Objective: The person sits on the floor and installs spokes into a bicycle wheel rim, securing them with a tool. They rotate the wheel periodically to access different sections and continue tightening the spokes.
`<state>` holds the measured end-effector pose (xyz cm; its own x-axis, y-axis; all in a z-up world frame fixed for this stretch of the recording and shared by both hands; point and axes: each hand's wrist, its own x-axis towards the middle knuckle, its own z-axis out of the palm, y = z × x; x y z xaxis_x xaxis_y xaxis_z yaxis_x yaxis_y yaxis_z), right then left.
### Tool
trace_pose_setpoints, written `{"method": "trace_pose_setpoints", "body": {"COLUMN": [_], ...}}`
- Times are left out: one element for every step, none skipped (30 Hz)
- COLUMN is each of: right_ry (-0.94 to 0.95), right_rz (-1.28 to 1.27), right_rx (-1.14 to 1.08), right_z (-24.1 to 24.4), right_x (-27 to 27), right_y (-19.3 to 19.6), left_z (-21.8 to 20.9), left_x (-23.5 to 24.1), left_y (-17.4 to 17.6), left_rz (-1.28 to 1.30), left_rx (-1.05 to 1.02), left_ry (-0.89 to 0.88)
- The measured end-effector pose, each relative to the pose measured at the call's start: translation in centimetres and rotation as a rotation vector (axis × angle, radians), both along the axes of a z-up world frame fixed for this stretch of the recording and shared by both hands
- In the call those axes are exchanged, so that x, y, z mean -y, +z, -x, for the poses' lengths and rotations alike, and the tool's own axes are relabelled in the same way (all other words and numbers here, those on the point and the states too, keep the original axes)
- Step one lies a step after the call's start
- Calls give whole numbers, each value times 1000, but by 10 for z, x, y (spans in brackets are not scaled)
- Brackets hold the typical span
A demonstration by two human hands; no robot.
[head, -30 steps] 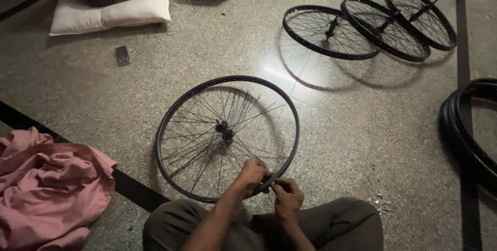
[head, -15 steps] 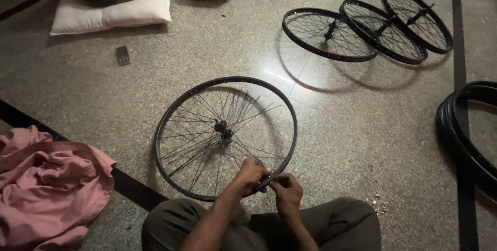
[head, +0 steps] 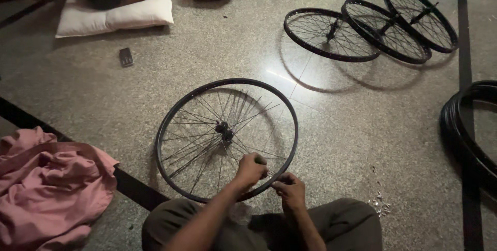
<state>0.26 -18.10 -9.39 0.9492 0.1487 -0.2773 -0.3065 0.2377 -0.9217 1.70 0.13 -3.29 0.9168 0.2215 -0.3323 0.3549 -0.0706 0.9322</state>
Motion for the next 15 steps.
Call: {"method": "trace_pose_setpoints", "body": {"right_ry": [7,2,-4,-10,2,14,26,13,6,0,13,27,36,61,84], "right_rz": [19,6,-9,-25,2,28,57,42,26,10,22,35,58,71,83], "right_rx": [10,-1,-13,-25,-17,-8,0,-4,-8,-13,4,21,40,38,36], "right_z": [0,0,0,-1,-1,-1,-2,-2,-2,-2,-1,0,-1,-2,-2], "right_x": [1,2,1,1,2,3,5,7,7,7,5,2,7,10,14], "right_y": [2,4,5,7,8,8,8,8,8,7,6,5,6,6,6], "left_z": [-2,-4,-6,-7,-7,-8,-7,-6,-3,-2,-1,0,-1,-2,-4], "left_x": [-6,-14,-20,-24,-25,-24,-21,-17,-15,-14,-16,-20,-17,-16,-15], "left_y": [0,0,0,-1,-2,-3,-5,-7,-8,-9,-9,-8,-9,-10,-11], "left_rz": [-26,-51,-80,-108,-136,-164,-187,-209,-232,-217,-206,-196,-148,-99,-52], "left_rx": [-8,-17,-26,-27,-27,-27,36,99,160,146,130,114,48,-18,-84], "left_ry": [-116,-233,-351,-389,-430,-472,-475,-478,-474,-473,-471,-470,-504,-538,-574]}}
